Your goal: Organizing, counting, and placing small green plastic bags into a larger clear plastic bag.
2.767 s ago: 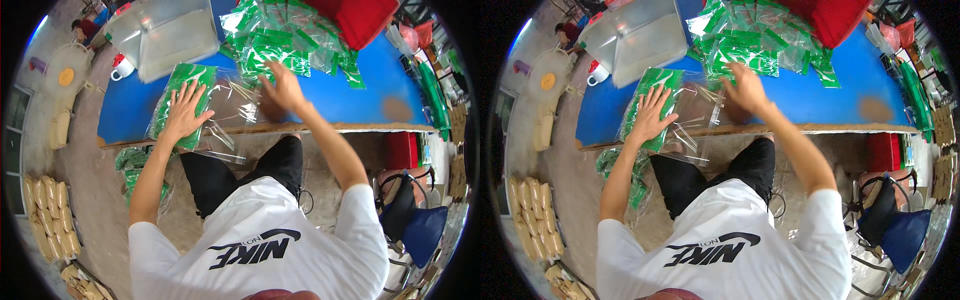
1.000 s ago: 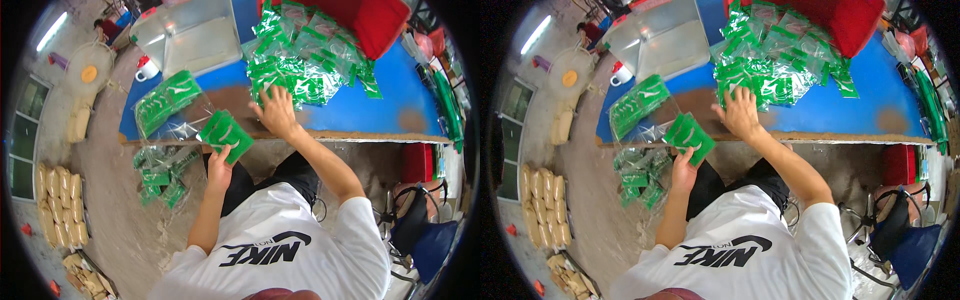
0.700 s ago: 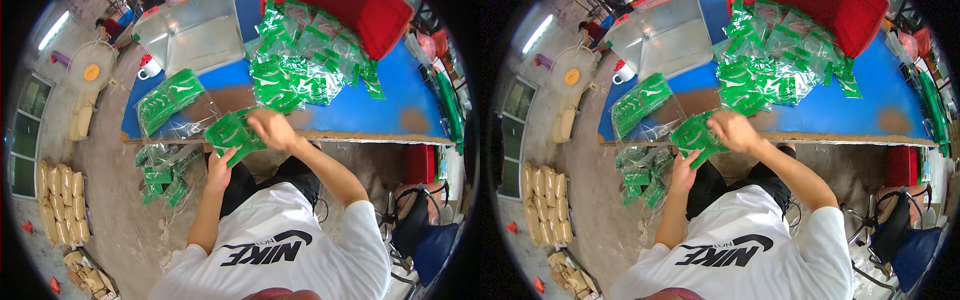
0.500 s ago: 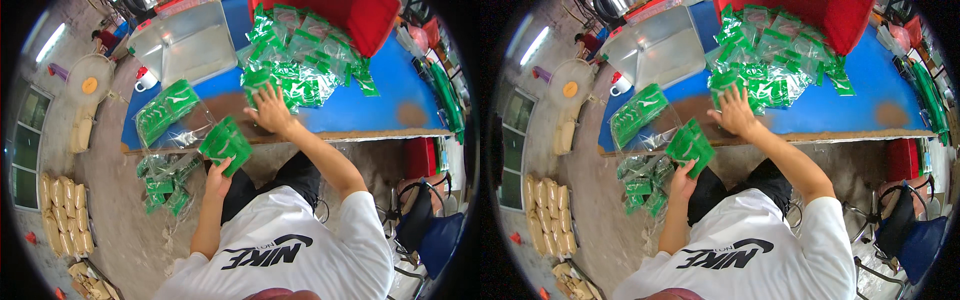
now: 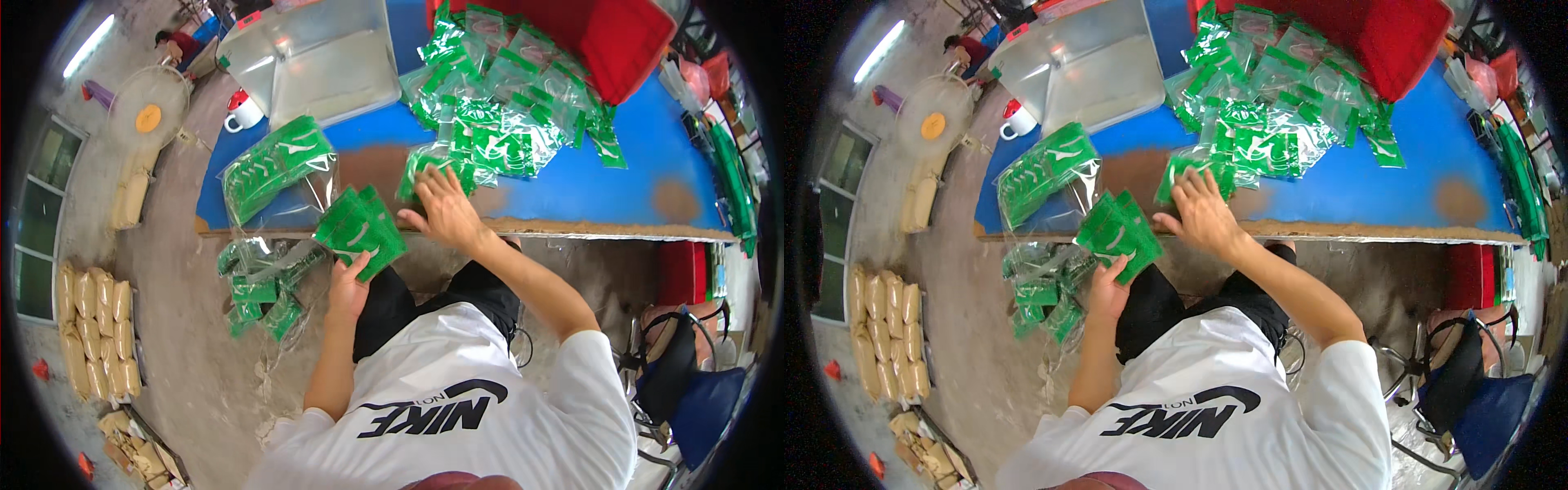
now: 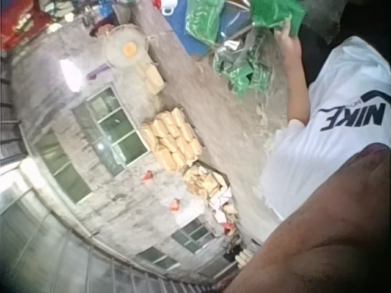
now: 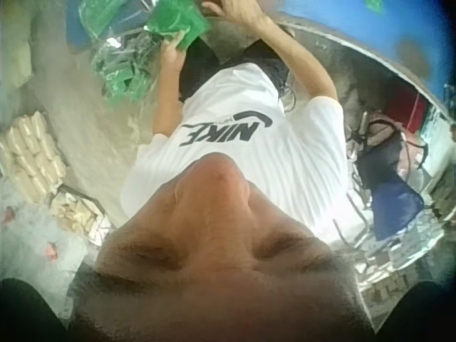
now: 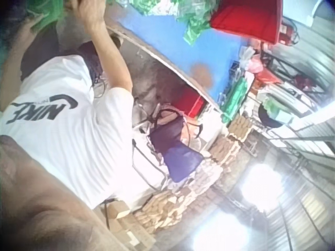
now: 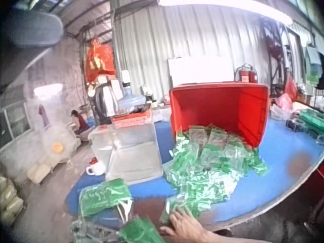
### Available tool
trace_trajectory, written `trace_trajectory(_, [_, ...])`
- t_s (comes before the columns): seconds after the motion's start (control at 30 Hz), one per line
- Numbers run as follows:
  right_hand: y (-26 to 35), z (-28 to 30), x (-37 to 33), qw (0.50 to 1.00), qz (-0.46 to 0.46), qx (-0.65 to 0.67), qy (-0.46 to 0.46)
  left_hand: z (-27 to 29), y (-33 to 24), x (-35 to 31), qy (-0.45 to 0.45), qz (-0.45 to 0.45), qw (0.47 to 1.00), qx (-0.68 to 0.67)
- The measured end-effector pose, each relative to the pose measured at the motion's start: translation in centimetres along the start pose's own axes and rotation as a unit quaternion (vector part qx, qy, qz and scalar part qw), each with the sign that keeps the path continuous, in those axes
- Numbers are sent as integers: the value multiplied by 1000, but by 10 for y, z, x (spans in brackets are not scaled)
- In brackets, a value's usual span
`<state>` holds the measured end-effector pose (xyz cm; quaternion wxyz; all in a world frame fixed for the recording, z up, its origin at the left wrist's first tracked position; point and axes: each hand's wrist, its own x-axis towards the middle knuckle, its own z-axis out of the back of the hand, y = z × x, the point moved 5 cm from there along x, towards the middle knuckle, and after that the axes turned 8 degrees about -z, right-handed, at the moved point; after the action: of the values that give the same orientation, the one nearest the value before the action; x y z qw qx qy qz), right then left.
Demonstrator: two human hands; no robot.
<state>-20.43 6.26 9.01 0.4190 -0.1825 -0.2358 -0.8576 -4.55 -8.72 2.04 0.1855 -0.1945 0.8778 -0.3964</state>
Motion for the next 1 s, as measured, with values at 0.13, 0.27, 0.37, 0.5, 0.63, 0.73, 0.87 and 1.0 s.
trace_trajectory(0.13, [16, 11, -7, 963, 46, 262, 40, 0, -9, 5, 48, 21, 998, 46])
trace_trajectory(0.27, [13, -3, 6, 898, -77, 313, 299, -5, -11, 9, 97, 52, 991, 78])
trace_trajectory(0.37, [-7, -10, 11, 853, -137, 451, 224, -9, -10, 13, 98, 45, 992, 70])
trace_trajectory(0.5, [-29, 36, 3, 994, -31, 95, -32, 9, -10, 7, 46, 35, 998, 17])
trace_trajectory(0.63, [-23, 28, -34, 990, 95, 59, 88, 16, -17, -10, 45, 9, 998, 32])
trace_trajectory(0.73, [-19, 44, -35, 976, -16, 184, 113, 12, -30, -17, 108, -50, 972, 202])
trace_trajectory(0.87, [-5, 88, -12, 927, -136, 297, 184, -66, -66, -25, 251, -339, 764, 488])
trace_trajectory(1.0, [-3, 72, -6, 890, -72, 373, 252, -91, -52, -15, 298, -294, 784, 458])
